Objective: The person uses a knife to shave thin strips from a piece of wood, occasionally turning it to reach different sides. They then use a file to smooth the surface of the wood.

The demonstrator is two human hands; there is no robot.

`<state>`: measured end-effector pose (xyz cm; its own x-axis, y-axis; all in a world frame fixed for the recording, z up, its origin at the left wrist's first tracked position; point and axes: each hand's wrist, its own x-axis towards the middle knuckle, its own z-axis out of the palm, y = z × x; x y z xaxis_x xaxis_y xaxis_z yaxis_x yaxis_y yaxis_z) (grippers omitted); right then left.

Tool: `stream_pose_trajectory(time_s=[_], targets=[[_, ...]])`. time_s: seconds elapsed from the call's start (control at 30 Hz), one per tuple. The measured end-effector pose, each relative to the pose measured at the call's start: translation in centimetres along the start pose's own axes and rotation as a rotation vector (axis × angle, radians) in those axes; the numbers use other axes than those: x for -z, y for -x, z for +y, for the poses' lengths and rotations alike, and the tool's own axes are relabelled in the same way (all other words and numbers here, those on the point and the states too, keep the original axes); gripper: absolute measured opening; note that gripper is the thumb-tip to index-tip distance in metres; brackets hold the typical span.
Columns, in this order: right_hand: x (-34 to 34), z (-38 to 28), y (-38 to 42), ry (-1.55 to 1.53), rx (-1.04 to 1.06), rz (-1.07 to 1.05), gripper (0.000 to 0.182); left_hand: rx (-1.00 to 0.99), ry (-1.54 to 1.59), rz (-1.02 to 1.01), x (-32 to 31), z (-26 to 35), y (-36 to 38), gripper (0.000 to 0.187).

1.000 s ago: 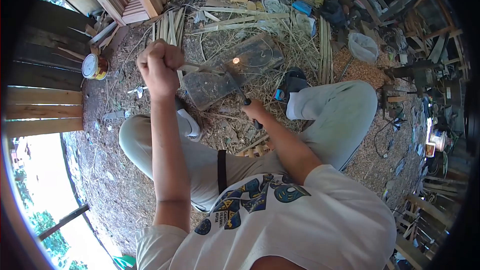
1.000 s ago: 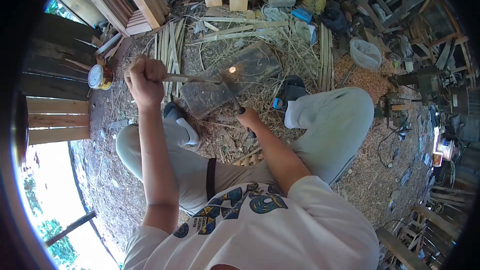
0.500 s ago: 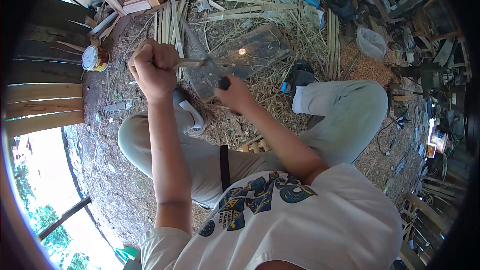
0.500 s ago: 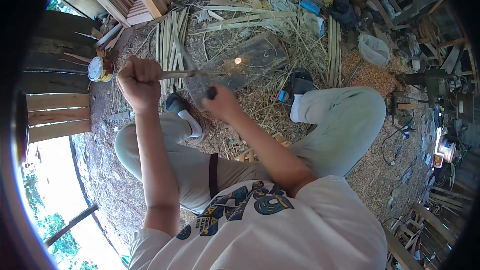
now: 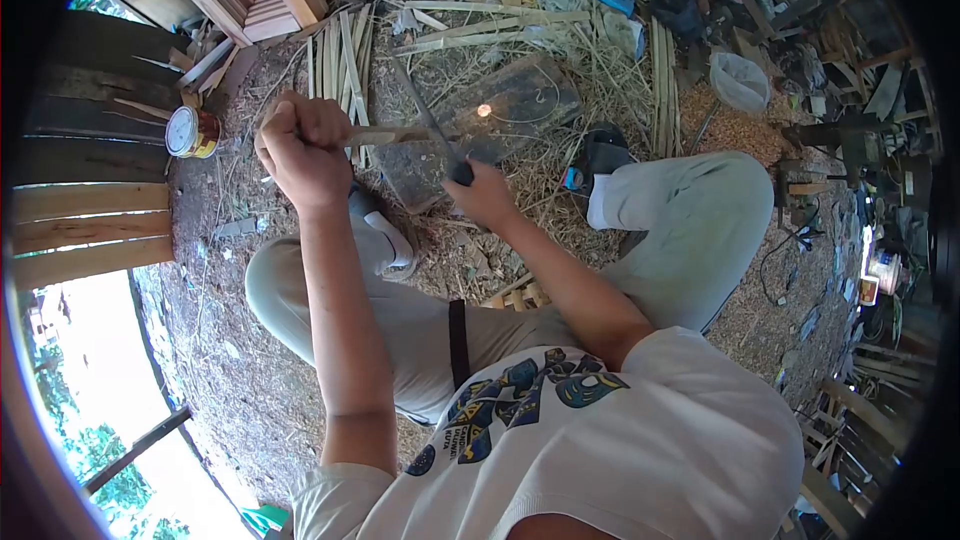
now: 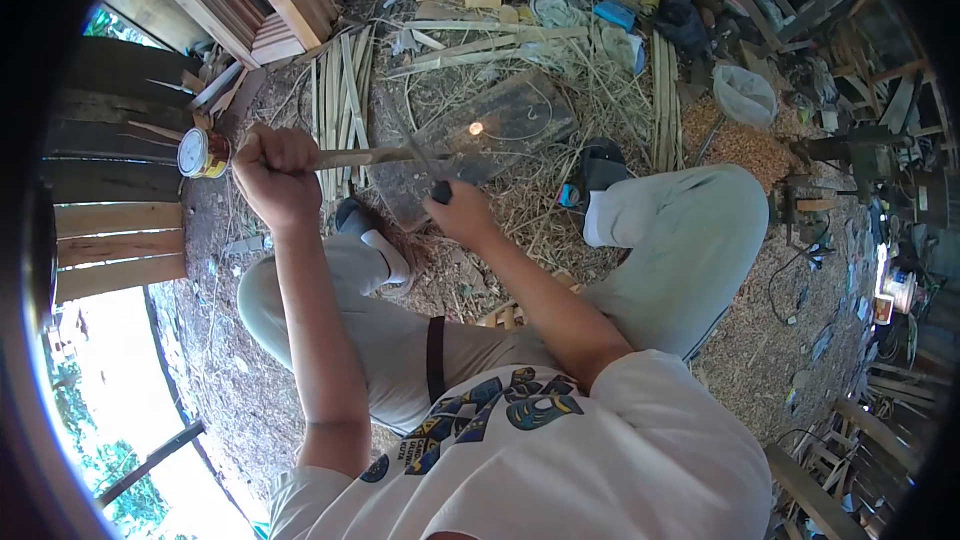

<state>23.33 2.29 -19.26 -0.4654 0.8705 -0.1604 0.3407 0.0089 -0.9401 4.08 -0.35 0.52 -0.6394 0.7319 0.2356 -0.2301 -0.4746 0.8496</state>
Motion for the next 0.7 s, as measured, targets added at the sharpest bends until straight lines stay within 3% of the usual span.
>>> stream_pose_trajectory(time_s=[0.1, 0.17, 0.27, 0.33, 0.37, 0.43, 0.5, 0.6, 0.67, 0.7], targets=[[1.0, -7.4, 0.8, -0.075, 0.016, -0.203, 0.041, -0.020, 0.029, -0.049, -0.6, -0.4, 0.1, 0.034], [-0.1, -5.9, 0.9, -0.119, -0.011, -0.144, 0.038, -0.020, 0.028, -0.083, -0.8, -0.4, 0.1, 0.034], [-0.8, 3.0, 0.2, -0.020, -0.134, -0.090, 0.034, -0.022, 0.034, -0.100, 0.3, -0.3, -0.6, 0.035], [1.3, 10.6, -0.2, 0.048, -0.531, -0.302, 0.025, 0.021, 0.076, -0.076, 0.3, -0.2, -1.0, 0.037], [2.7, 13.8, 0.1, 0.167, -0.505, -0.326, 0.023, 0.018, 0.047, -0.106, -0.4, -0.2, -0.9, 0.037], [3.6, 14.4, 0.2, 0.279, -0.468, -0.339, 0.022, -0.050, -0.029, -0.147, -2.5, -0.6, -0.4, 0.037], [2.8, 14.1, 0.3, 0.176, -0.703, -0.302, 0.022, -0.056, -0.041, -0.120, -2.9, -0.6, -0.2, 0.037], [1.4, 10.9, 2.0, -0.034, -0.698, -0.216, 0.023, -0.042, -0.034, -0.104, -2.5, -0.7, 0.1, 0.037], [0.7, 8.3, 1.6, 0.012, -0.689, -0.187, 0.025, -0.026, -0.033, -0.128, -2.1, -0.6, -0.2, 0.037], [0.4, 7.6, 1.3, -0.064, -0.590, -0.164, 0.024, -0.027, -0.035, -0.126, -2.0, -0.5, -0.3, 0.037]])
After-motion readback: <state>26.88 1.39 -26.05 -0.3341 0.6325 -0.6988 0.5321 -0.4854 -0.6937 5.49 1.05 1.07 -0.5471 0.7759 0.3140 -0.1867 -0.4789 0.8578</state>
